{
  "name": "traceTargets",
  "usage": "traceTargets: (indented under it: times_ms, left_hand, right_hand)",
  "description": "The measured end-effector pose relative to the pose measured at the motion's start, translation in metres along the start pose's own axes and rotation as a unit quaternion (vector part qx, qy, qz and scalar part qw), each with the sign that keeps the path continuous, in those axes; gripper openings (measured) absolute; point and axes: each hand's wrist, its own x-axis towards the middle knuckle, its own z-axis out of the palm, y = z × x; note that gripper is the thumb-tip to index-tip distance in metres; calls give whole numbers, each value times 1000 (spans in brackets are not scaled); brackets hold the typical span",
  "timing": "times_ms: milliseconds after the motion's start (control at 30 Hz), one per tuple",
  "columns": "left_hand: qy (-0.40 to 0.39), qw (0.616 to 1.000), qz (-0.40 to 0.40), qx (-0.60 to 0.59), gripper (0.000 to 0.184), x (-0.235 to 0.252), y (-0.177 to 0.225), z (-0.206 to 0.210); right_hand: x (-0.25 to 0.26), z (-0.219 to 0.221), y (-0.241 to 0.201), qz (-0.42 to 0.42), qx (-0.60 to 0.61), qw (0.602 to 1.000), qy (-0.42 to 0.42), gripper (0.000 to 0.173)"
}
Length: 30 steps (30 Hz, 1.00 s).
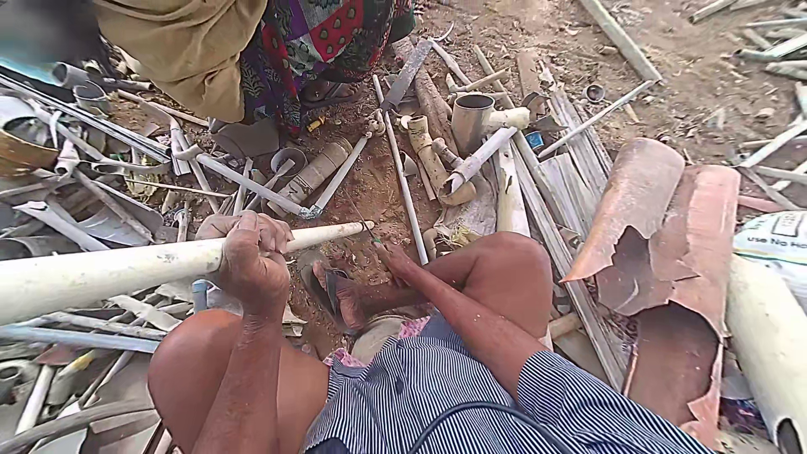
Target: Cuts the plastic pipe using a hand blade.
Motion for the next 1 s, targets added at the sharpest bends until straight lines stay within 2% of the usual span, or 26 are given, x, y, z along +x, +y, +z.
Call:
traceTargets:
  times_ms: [133, 233, 367, 533, 667, 767, 900, 1000]
  left_hand:
    - [-12, 1000, -5, 0, 28, -2, 2, 3]
    - [-15, 1000, 3, 6, 28, -5, 3, 7]
    - [-13, 1000, 0, 6, 29, -6, 6, 9]
    - [-30, 1000, -2, 4, 28, -9, 6, 10]
    - [-19, 1000, -3, 4, 29, -11, 6, 5]
    - [-16, 1000, -6, 1, 29, -8, 5, 3]
    - [-18, 1000, -14, 4, 28, -4, 1, 6]
    - [-12, 1000, -11, -3, 28, -3, 2, 3]
  right_hand:
    - [-8, 12, -12, -26, 100, 995, -11, 33]
    - [-27, 18, -40, -39, 153, 987, -39, 27]
    - [-55, 23, -64, -49, 170, 983, -47, 29]
    - [-85, 6, -86, -95, 162, 979, -74, 34]
    - [-101, -22, -91, -126, 207, 969, -54, 42]
    - [-125, -63, -99, -186, 248, 951, 11, 46]
    - [-133, -126, -93, -201, 373, 899, 112, 51]
    - [-114, -154, -68, -178, 465, 863, 85, 57]
